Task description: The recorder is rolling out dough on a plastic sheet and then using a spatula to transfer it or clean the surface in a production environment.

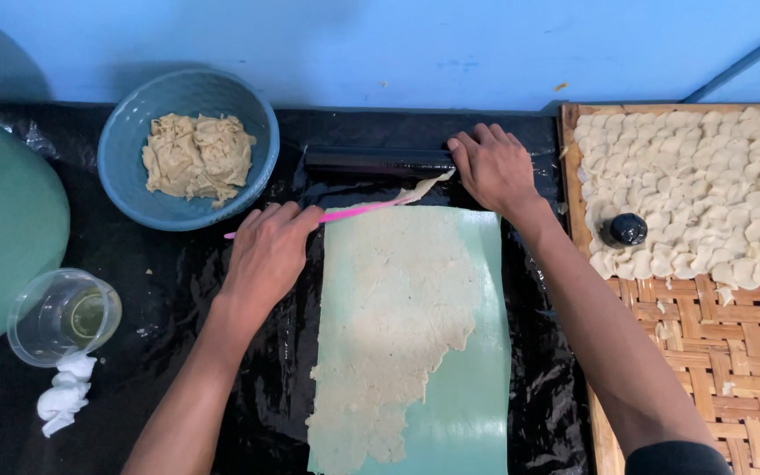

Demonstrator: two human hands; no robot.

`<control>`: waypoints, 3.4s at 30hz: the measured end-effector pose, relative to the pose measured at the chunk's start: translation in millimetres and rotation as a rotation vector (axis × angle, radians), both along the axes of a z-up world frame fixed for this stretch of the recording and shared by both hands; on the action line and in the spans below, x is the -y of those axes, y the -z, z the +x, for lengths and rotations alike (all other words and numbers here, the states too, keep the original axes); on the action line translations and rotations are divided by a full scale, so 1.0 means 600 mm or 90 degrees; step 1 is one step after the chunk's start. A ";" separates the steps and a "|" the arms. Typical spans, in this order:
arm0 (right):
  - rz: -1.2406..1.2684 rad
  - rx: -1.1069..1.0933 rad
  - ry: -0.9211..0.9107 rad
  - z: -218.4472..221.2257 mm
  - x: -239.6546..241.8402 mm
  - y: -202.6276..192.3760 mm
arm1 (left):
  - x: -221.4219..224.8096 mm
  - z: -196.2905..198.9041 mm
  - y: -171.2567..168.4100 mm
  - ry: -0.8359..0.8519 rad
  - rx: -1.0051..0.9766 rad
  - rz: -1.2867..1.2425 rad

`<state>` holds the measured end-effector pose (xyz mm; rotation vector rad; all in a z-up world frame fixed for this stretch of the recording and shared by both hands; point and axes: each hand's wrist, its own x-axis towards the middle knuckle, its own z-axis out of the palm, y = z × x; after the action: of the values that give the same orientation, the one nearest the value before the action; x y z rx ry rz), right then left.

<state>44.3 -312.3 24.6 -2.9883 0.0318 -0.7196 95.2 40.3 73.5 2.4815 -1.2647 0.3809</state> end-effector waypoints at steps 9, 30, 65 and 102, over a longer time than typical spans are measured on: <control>0.006 0.022 -0.010 -0.003 -0.003 -0.001 | -0.006 0.032 0.040 -0.007 -0.020 -0.039; 0.007 -0.003 0.007 -0.004 -0.007 -0.004 | -0.027 0.025 0.049 -0.036 -0.027 -0.050; 0.028 -0.125 0.008 -0.021 0.001 0.006 | -0.056 -0.009 -0.079 -0.247 -0.109 0.198; 0.290 -0.088 -0.008 0.043 0.017 0.011 | 0.094 0.019 0.038 -0.104 -0.179 -0.042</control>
<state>70.3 -322.4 17.7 -2.5894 0.1605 -0.4304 106.5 -16.3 50.8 2.4826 -0.9286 0.1041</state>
